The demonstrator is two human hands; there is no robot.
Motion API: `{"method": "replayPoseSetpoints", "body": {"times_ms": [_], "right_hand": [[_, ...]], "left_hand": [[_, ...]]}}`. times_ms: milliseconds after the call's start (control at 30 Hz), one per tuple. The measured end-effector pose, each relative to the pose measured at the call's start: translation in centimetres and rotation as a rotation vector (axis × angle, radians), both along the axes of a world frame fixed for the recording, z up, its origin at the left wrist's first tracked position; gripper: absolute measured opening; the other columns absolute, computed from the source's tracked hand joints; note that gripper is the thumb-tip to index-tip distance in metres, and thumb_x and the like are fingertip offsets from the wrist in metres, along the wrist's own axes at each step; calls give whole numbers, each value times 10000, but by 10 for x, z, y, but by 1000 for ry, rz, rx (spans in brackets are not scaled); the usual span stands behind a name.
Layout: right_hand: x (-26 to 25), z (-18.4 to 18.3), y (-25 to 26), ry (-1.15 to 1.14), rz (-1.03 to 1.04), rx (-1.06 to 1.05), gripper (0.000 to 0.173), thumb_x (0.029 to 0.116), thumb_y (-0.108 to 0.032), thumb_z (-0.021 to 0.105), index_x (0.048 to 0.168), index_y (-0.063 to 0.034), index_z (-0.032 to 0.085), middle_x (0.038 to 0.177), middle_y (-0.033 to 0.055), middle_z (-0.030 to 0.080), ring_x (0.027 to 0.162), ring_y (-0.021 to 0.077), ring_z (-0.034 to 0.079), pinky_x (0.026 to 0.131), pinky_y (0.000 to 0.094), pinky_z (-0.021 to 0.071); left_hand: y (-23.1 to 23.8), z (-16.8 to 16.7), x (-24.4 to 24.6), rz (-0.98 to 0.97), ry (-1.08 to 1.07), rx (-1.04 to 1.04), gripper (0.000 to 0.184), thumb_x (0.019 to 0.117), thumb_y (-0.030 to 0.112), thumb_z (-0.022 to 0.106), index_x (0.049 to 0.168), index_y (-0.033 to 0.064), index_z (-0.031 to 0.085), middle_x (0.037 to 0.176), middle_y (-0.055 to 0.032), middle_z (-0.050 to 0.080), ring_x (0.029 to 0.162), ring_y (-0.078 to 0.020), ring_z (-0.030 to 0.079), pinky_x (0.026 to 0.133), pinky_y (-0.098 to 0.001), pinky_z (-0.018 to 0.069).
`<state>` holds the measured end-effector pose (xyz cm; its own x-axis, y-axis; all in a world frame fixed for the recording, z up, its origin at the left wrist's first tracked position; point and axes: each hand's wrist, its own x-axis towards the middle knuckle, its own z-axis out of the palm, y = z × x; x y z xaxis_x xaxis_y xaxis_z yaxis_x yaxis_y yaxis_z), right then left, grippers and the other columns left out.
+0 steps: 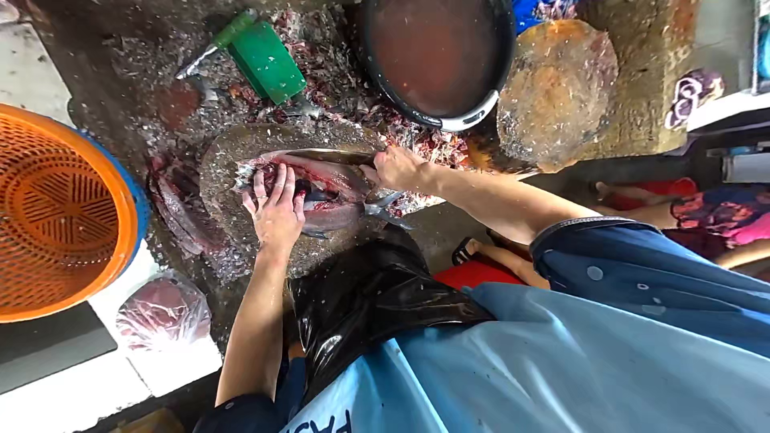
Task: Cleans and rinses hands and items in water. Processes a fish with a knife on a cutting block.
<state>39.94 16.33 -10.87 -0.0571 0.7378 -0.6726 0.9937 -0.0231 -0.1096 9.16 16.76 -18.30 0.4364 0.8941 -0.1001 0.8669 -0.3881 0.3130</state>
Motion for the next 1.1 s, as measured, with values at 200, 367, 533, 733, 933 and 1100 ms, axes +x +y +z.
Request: {"method": "replayPoseSetpoints", "body": {"times_ms": [200, 367, 533, 733, 933, 1100], "right_hand": [[13, -10, -43, 44, -152, -31, 648, 1057, -572, 338, 923, -19, 649, 922, 224, 684, 914, 422, 710, 731, 631, 558], [20, -13, -113, 72, -331, -36, 625, 1053, -554, 358, 890, -23, 643, 872, 207, 679, 863, 413, 709, 695, 622, 559], [-4, -5, -207, 91, -605, -71, 612, 1061, -527, 352, 826, -43, 643, 811, 176, 673, 794, 362, 715, 646, 577, 571], [-27, 20, -256, 285, -864, -13, 638, 1016, -630, 465, 841, -44, 647, 744, 131, 631, 707, 286, 668, 667, 523, 555], [-13, 52, -250, 167, -898, 81, 524, 981, -589, 570, 973, -71, 643, 795, 132, 653, 774, 331, 683, 685, 581, 546], [21, 50, -238, 249, -758, 266, 478, 1029, -522, 515, 1005, -59, 634, 764, 125, 642, 745, 310, 676, 687, 558, 546]], "left_hand": [[1, 0, -1, -8, 15, -14, 532, 1083, 446, 338, 1606, 356, 362, 1676, 162, 290, 1593, -266, 143, 1207, -677, 112], [2, 1, -2, -20, 29, -19, 536, 1077, 454, 350, 1602, 347, 370, 1678, 155, 289, 1593, -270, 142, 1208, -676, 101], [6, 9, -2, -30, 30, -55, 535, 1075, 473, 365, 1587, 323, 408, 1669, 122, 327, 1584, -298, 169, 1202, -683, 111], [74, 54, 30, -12, -61, -138, 740, 867, 501, 731, 1397, 23, 534, 1372, -297, 558, 1360, -535, 426, 1103, -741, 286], [108, 77, 59, -529, 85, -503, 568, 686, 330, 957, 1067, 2, 693, 970, -245, 699, 963, -447, 678, 871, -692, 511], [64, 118, 9, -92, -295, -430, 513, 659, 243, 953, 1036, 24, 683, 940, -185, 700, 915, -353, 686, 841, -633, 546]]}}
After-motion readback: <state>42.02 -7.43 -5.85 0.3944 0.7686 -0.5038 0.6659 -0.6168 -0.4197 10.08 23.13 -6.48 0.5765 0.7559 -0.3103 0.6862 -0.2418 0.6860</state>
